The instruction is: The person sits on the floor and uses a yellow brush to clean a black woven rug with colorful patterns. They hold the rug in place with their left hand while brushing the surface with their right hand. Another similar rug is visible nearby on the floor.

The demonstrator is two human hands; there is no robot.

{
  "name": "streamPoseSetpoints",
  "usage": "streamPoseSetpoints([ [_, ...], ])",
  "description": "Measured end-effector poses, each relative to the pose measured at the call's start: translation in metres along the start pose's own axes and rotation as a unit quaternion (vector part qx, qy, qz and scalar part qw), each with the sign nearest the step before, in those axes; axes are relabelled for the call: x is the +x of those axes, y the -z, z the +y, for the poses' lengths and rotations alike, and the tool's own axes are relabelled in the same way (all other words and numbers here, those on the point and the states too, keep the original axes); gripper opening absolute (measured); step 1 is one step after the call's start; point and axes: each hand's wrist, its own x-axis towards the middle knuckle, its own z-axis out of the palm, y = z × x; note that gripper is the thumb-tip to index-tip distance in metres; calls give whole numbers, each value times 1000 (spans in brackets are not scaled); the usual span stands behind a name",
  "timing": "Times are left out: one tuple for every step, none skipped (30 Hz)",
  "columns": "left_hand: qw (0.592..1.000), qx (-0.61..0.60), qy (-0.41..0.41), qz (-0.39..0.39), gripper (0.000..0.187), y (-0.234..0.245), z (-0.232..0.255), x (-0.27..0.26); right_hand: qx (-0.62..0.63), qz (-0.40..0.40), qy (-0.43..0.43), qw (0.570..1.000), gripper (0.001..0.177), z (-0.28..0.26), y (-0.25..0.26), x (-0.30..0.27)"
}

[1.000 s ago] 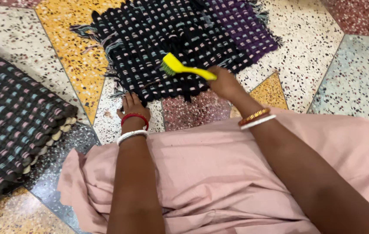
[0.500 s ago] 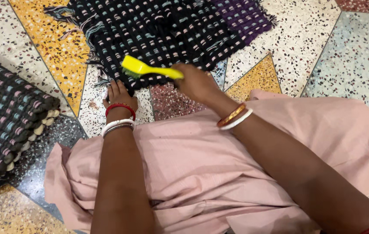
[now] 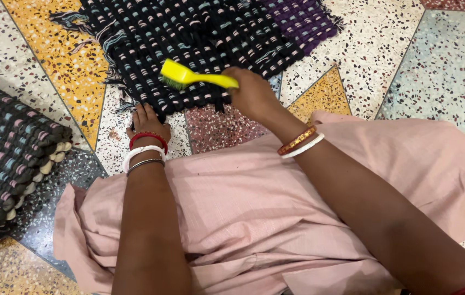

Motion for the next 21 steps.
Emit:
streamPoseSetpoints([
  [1000,-2,-1,2,95,-1,-1,0,-21,2,10,1000,41,-1,0,-1],
  [1000,-4,-3,5,95,-2,-2,0,-42,5,21,999,41,-2,-1,-1],
  [1000,-3,-4,8,95,-3,-2,1,-63,8,31,998,41,-2,0,-1],
  [1000,-3,-6,11,95,-3,-4,1,-62,5,-4,998,41,0,3,1],
  [1000,-2,-8,13,95,-4,-2,1,-62,2,-40,997,41,3,10,5],
  [1000,-4,-11,16,96,-5,-2,0,-62,-1,-76,995,42,7,16,8],
  [1000,-7,-14,21,98,-6,-3,-2,-61,17,-60,996,42,10,20,9],
  [999,-9,-17,25,99,-6,-3,-2,-60,35,-44,997,43,13,24,9],
  [999,-1,-15,33,100,-8,-2,-2,-59,51,-28,997,43,14,26,9],
  [999,8,-13,41,100,-9,0,-1,-47,50,-35,997,43,14,26,8],
  [999,17,-11,50,101,-9,1,0,-34,49,-41,997,43,12,23,7],
  [999,15,-12,50,101,-10,2,1,-22,48,-47,998,43,9,20,7],
  [999,13,-13,51,102,-12,1,1,-11,38,-27,999,43,7,15,5],
  [999,12,-14,51,103,-13,1,1,0,27,-7,1000,44,6,9,3],
  [999,9,-15,47,102,-13,1,2,12,16,13,1000,44,5,5,3],
  [999,7,-17,43,101,-12,0,3,2,17,28,999,44,6,4,4],
  [999,4,-17,39,100,-11,-2,3,-7,17,45,999,43,6,2,4],
  [999,6,-15,36,100,-11,-2,2,-17,18,61,998,42,6,2,5],
  [999,6,-14,33,100,-10,-2,2,-8,2,4,1000,42,7,6,7],
  [999,7,-12,31,99,-9,-1,2,1,-14,-54,998,43,9,12,9],
  [1000,6,-10,25,99,-7,0,1,10,-30,-112,993,43,11,19,11],
])
